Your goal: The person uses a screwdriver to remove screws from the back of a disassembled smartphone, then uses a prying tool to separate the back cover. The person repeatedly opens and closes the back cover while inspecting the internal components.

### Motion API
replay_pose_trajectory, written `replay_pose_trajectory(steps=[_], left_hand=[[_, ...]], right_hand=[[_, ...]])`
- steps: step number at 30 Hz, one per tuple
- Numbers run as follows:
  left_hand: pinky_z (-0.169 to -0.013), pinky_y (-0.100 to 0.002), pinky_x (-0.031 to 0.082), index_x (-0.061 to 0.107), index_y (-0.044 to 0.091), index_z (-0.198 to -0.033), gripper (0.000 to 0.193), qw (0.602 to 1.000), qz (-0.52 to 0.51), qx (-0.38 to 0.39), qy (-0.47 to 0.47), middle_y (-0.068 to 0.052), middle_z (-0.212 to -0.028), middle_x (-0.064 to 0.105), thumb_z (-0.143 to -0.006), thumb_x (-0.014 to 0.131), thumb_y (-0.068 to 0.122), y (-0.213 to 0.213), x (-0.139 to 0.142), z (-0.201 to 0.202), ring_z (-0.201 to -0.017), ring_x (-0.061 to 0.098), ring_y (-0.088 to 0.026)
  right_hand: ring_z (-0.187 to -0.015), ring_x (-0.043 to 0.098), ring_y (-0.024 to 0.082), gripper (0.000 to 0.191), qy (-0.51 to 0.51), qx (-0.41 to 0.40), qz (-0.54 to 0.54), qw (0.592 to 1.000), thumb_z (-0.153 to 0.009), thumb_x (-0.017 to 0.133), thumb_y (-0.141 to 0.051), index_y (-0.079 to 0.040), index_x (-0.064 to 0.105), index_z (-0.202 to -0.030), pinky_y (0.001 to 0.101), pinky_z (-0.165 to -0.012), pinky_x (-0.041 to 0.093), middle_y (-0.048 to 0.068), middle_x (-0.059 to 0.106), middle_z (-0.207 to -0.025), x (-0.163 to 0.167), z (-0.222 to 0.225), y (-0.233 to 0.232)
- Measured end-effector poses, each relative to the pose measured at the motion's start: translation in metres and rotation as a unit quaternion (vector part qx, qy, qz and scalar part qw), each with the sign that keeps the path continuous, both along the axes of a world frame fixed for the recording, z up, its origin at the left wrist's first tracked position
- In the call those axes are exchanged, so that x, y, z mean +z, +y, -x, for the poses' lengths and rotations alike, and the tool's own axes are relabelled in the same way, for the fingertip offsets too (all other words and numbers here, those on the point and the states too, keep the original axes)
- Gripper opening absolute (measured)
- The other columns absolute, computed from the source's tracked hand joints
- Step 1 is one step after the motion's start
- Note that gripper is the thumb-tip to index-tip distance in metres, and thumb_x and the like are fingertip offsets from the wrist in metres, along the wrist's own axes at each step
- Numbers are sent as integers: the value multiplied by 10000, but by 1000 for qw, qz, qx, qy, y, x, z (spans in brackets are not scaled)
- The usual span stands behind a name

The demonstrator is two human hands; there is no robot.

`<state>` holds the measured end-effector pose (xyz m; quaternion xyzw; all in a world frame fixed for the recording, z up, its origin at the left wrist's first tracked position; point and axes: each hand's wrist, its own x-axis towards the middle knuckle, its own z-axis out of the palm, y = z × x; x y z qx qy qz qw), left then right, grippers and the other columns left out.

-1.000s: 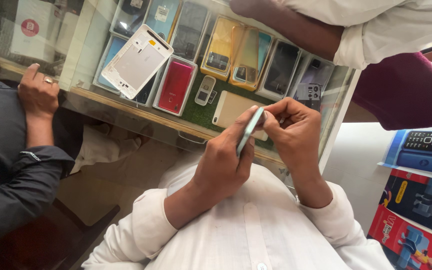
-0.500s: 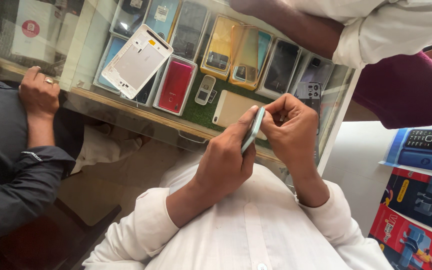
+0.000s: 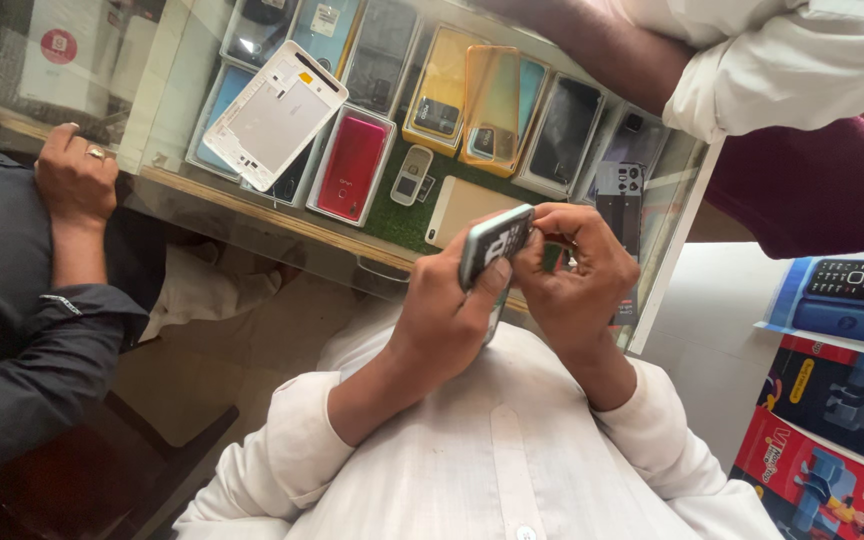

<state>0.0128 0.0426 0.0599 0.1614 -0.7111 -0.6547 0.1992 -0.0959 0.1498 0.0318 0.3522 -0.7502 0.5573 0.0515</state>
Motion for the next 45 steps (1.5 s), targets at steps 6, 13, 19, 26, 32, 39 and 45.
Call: replay_pose_trajectory(steps=[6,13,19,26,32,39,45], left_hand=[[-786,-287,577,659,-51,-1191,272,982,-189,10,-6,-108,-996,735,-997,594,127,-4,-32,-1,-879,677,-124],[-818,-337,616,628,-79,-1165,255,926,-378,-7,15,-189,-992,748,-978,589,90,-11,-53,-7,-880,741,-222],[-748,-367,634,588,-85,-1179,276,888,-458,-28,16,-225,-994,738,-964,563,86,-11,-55,-9,-826,758,-292],[-784,-395,641,572,-110,-1189,281,886,-462,-27,31,-249,-1013,720,-992,564,90,-1,-59,-8,-865,749,-314],[-754,-445,649,583,-136,-1211,329,902,-428,0,54,-295,-1040,720,-993,507,98,0,-56,-8,-881,755,-355],[-752,-495,654,548,-128,-1245,388,869,-492,27,42,-334,-1073,706,-967,485,134,-7,-40,-11,-927,748,-399],[-776,-515,647,514,-99,-1273,390,842,-536,26,48,-331,-1108,688,-971,495,148,-12,-42,-4,-973,731,-412]], right_hand=[[-926,631,151,183,68,28,-2,997,-811,645,96,-17,596,-947,276,-776,534,94,626,-1062,-9,-1,0],[-879,488,146,124,-39,107,24,993,-725,563,66,-16,557,-818,267,-749,431,79,516,-1034,-28,-4,11],[-837,477,144,34,-109,217,70,967,-724,516,-37,-20,500,-748,251,-746,417,81,503,-1032,-32,-4,32],[-923,539,236,105,-147,266,174,937,-784,470,-131,-49,418,-743,341,-800,473,115,574,-834,-32,-3,45],[-622,405,143,114,-340,248,242,874,-815,441,-124,-36,402,-755,293,-568,345,33,384,-702,-40,-13,77],[-622,412,124,289,-339,186,88,918,-1026,433,-172,-41,430,-768,286,-566,342,16,401,-683,-53,-8,106],[-563,529,197,424,-252,48,-348,902,-992,689,-314,6,651,-716,338,-554,417,120,630,-607,-63,15,141]])
